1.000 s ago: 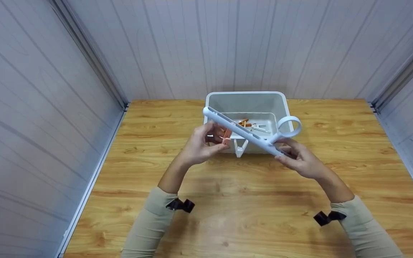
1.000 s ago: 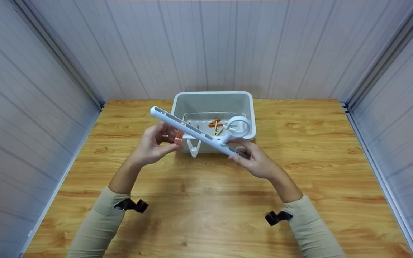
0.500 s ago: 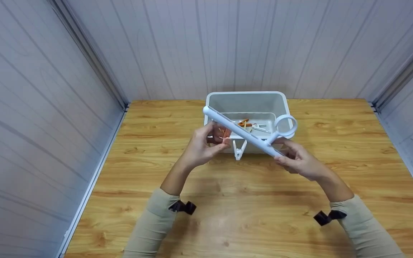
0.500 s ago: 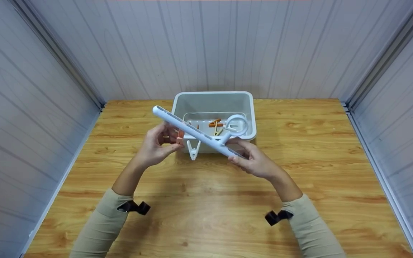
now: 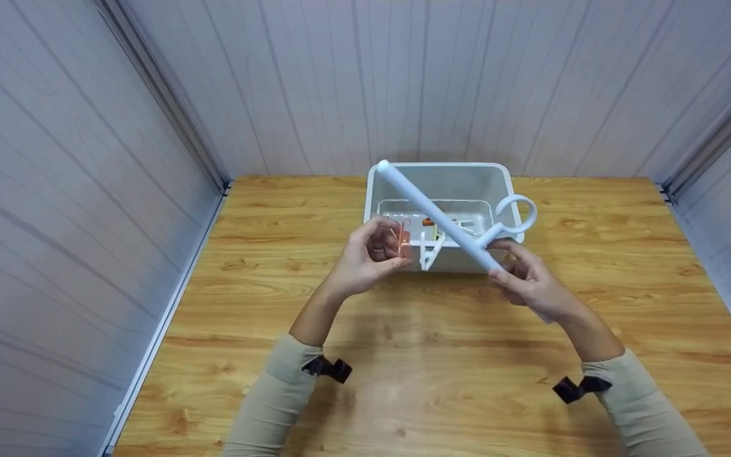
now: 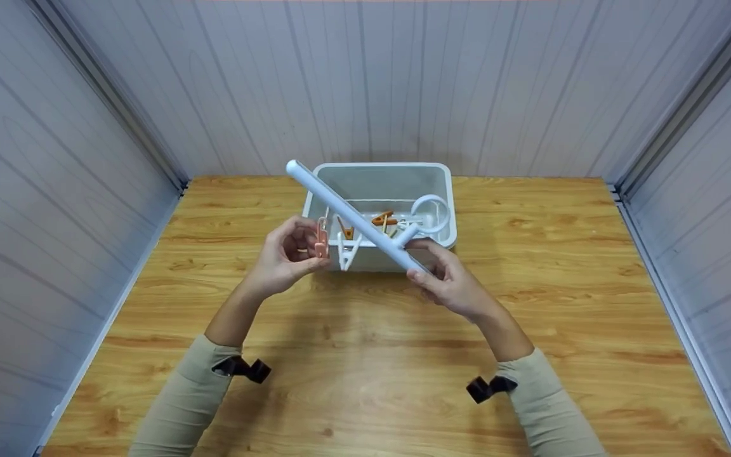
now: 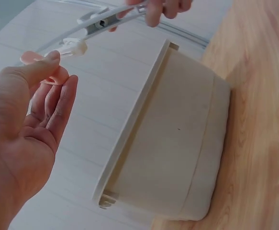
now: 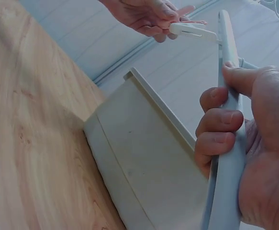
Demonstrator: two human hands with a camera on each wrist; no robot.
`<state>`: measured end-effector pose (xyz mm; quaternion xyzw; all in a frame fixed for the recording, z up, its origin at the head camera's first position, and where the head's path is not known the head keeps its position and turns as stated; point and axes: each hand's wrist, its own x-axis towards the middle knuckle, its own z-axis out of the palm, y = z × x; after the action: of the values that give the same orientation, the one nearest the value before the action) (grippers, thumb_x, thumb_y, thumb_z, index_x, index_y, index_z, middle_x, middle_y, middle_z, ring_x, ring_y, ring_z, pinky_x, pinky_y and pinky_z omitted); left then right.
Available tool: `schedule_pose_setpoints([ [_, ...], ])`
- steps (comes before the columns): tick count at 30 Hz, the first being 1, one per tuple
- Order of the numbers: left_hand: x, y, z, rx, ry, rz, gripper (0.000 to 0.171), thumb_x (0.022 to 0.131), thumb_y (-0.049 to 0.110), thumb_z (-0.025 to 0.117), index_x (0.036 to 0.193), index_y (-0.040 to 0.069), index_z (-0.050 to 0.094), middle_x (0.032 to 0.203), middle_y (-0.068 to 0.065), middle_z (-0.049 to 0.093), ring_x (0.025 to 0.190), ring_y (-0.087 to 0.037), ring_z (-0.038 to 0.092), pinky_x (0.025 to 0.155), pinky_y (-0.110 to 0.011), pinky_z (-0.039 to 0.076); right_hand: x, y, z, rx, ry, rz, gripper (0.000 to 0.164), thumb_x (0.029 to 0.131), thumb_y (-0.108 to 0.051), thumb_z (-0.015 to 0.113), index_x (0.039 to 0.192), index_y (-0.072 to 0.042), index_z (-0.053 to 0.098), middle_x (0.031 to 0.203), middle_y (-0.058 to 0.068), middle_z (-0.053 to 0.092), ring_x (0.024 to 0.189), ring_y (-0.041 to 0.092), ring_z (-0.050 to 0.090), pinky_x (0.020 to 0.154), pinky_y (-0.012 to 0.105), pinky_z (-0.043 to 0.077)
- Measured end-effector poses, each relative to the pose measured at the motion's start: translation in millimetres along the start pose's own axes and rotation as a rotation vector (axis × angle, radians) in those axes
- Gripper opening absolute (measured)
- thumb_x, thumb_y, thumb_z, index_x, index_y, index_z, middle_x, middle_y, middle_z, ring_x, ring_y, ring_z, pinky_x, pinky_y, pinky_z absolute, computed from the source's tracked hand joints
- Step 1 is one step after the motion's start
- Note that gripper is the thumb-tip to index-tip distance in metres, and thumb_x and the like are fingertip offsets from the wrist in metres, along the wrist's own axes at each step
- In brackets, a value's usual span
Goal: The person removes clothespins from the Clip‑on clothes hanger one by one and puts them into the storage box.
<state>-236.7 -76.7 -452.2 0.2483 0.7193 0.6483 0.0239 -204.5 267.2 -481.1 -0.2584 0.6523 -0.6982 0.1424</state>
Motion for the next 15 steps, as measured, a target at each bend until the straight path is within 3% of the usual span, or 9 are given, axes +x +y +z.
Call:
schedule_pose_setpoints([
  [8,4.4,-6.6,-1.2,0.007,0.006,-0.01,0.048,0.089,-0.008,0.087,0.129,-0.008,0.061,0.094,0.004,0.067,0.082,-0.005,0.067,0.072,-0.017,0.058,-6,-2,-6,-0.022,-0.011,0.027,0.05,0.116,0.004,0.05,0.142,-0.037,0.062,0.087,-0.015,0.071,0.06,-0.006,0.049,0.046,0.018,0.029],
  [15,13.6,-6.5,-5.3,0.005,0.001,-0.006,0.047,0.089,-0.007,0.087,0.128,-0.007,0.059,0.093,0.007,0.065,0.081,-0.004,0.064,0.07,-0.016,0.055,-14,-2,-13,-0.022,-0.009,0.031,0.049,0.116,0.003,0.049,0.142,-0.037,0.06,0.087,-0.017,0.069,0.059,-0.005,0.041,0.044,0.035,0.015],
])
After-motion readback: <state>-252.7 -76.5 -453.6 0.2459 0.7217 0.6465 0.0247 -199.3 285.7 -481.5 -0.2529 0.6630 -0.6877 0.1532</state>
